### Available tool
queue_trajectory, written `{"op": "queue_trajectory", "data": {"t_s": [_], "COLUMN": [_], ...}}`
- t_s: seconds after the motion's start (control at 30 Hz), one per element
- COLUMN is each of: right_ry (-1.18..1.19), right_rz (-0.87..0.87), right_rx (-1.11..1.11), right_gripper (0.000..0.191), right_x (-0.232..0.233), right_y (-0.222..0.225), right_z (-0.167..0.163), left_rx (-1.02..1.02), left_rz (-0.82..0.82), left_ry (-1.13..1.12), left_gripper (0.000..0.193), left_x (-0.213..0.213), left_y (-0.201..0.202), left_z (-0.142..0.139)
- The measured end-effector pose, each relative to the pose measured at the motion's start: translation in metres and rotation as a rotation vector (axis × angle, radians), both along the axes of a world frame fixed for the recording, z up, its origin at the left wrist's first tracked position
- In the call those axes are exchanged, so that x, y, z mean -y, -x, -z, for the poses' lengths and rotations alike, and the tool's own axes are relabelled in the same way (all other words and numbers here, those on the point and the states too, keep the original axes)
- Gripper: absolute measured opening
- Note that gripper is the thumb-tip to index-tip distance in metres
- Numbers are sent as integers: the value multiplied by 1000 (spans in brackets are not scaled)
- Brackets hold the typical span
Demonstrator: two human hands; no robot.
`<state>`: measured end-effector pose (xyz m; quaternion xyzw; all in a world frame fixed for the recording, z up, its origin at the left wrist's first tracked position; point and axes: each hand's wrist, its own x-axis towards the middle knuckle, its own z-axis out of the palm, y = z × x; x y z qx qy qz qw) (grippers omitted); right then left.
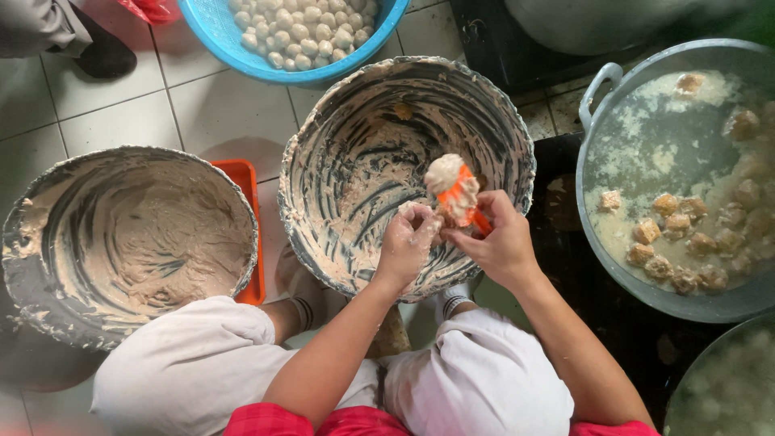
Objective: The person sits on the floor and coats pieces of tofu with batter, using a spatula to scoop and spread batter over each piece by hand, then drops the coated pieces into a large pan of hot liquid beside them. Battered pieces accumulate in the pan as the person works through the bowl.
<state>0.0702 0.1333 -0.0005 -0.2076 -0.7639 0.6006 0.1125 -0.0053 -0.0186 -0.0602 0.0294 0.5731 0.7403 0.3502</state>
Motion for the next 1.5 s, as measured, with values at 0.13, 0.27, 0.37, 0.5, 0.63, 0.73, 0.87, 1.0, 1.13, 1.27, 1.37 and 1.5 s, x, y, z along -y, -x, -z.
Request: {"op": "queue_trajectory", "data": {"t_s": [0.13, 0.27, 0.37, 0.5, 0.63, 0.73, 0.87, 1.0, 1.13, 1.27, 1.37, 1.5], "right_ry": [-332, -253, -1, 240, 174, 214, 273, 101, -73, -271, -474, -766], "right_rz": [-1, 37, 61, 89, 76, 71, 63, 44, 7, 36, 51, 16], "right_rx": [77, 107, 92, 44, 95, 120, 109, 93, 113, 71, -11, -170], "right_gripper": [48, 43, 36, 31, 31, 30, 29, 35, 24, 24, 29, 40], "right_x": [1, -1, -5, -6, -4, -4, -7, -12, -12, -5, -2, -1], "right_y": [-2, -3, -1, 3, 2, 2, 5, -2, -25, -37, -41, -42], "right_z": [-3, 3, 12, 22, 25, 25, 25, 23, 16, 9, 0, -13], "left_rx": [-59, -125, -85, 65, -65, -24, 70, -13, -217, -168, -85, -19], "left_rz": [30, 12, -13, 1, 33, 17, -3, -36, -62, -87, -99, -69], "left_ry": [-39, 37, 66, -64, -34, -173, -71, -16, 267, 173, 120, 3], "left_gripper": [8, 14, 16, 16, 20, 18, 14, 19, 19, 20, 18, 17], "left_x": [-1, -2, -4, -6, -5, -5, -4, -4, -6, -11, -13, -13], "left_y": [-1, -5, -5, -5, -5, -4, -3, 3, 10, 9, 5, 3], "left_z": [-4, -2, -2, -2, 1, 7, 11, 2, -15, -27, -28, -25]}}
